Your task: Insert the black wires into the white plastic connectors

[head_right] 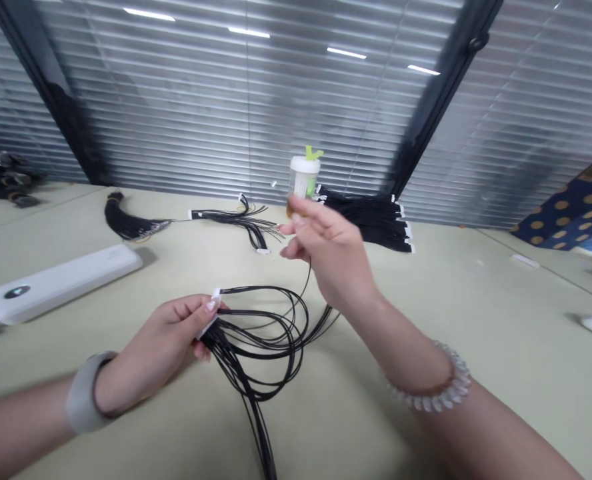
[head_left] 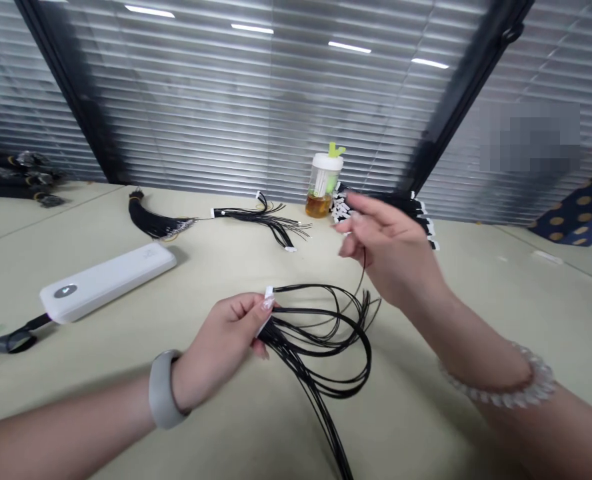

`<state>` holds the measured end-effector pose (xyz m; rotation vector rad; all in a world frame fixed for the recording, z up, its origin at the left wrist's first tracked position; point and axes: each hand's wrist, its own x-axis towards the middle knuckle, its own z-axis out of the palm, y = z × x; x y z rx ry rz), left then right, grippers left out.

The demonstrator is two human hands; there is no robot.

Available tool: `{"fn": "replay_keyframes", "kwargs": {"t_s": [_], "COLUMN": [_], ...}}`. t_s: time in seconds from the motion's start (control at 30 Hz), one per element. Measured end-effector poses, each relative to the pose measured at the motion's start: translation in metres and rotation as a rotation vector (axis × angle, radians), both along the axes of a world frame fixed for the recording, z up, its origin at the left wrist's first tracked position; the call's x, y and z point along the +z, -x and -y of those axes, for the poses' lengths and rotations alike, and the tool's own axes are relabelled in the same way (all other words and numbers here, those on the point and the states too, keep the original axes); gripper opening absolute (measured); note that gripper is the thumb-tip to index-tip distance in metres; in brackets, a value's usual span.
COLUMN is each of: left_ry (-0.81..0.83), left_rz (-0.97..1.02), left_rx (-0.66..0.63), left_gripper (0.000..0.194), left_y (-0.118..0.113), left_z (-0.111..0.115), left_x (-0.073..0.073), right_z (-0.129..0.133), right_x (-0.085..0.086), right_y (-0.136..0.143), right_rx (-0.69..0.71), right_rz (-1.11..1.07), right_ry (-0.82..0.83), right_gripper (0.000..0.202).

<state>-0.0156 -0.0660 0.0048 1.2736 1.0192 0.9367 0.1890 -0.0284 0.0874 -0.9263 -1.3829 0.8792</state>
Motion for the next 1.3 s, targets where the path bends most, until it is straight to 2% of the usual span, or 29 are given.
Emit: {"fn": "replay_keyframes", "kwargs": {"t_s": [0.1,0.2,0.27,0.33,0.43,0.53,0.67,0.8,0.87,0.97,1.13,1.3], "left_ry": [0.01,0.018,0.023,0.023,0.025,0.029,0.044,0.086,0.114,0.148,0.18,0.171], "left_rz": [0.052,0.075,0.073,0.067,0.066,0.079,0.098,0.15,0.18,0.209,0.233,0.215], "left_rx": [0.028,0.043,0.038,0.025,0.004,-0.024,-0.055,-0.103,-0.127,-0.169,-0.22,-0.267], "left_gripper": [0.032,0.029,0.029,0.03,0.031,0.029,0.029,0.031,0.033,0.033,0.029,0.03], "left_y": [0.0,0.001,0.001,0.001,0.001,0.001,0.001,0.001,0.0,-0.002,-0.002,0.0], "left_z": [-0.002,-0.002,-0.002,-0.001,0.002,0.005,0.006,0.006,0.007,0.008,0.008,0.007], "left_x": [0.0,0.0,0.001,0.002,0.004,0.006,0.007,0.008,0.009,0.012,0.014,0.01], "right_z": [0.0,0.011,0.022,0.034,0.048,0.054,0.051,0.043,0.041,0.044,0.054,0.055], "right_x": [0.016,0.018,0.008,-0.007,-0.024,-0.03,-0.033,-0.036,-0.038,-0.04,-0.04,-0.042], "right_y": [-0.01,-0.015,-0.013,-0.007,0.006,0.014,0.012,0.005,0.003,0.006,0.013,0.012], "right_rx": [0.043,0.023,-0.042,-0.081,-0.053,-0.009,0.054,0.189,0.203,0.169,0.094,0.044], "right_rz": [-0.271,-0.339,-0.28,-0.129,0.218,0.405,0.455,0.306,0.282,0.369,0.558,0.653], "right_ry": [0.067,0.034,0.006,0.02,0.058,0.018,0.001,0.224,0.267,0.187,-0.066,-0.273], "right_gripper": [0.028,0.013,0.009,0.008,0.011,0.012,0.013,0.019,0.022,0.02,0.013,0.015]}}
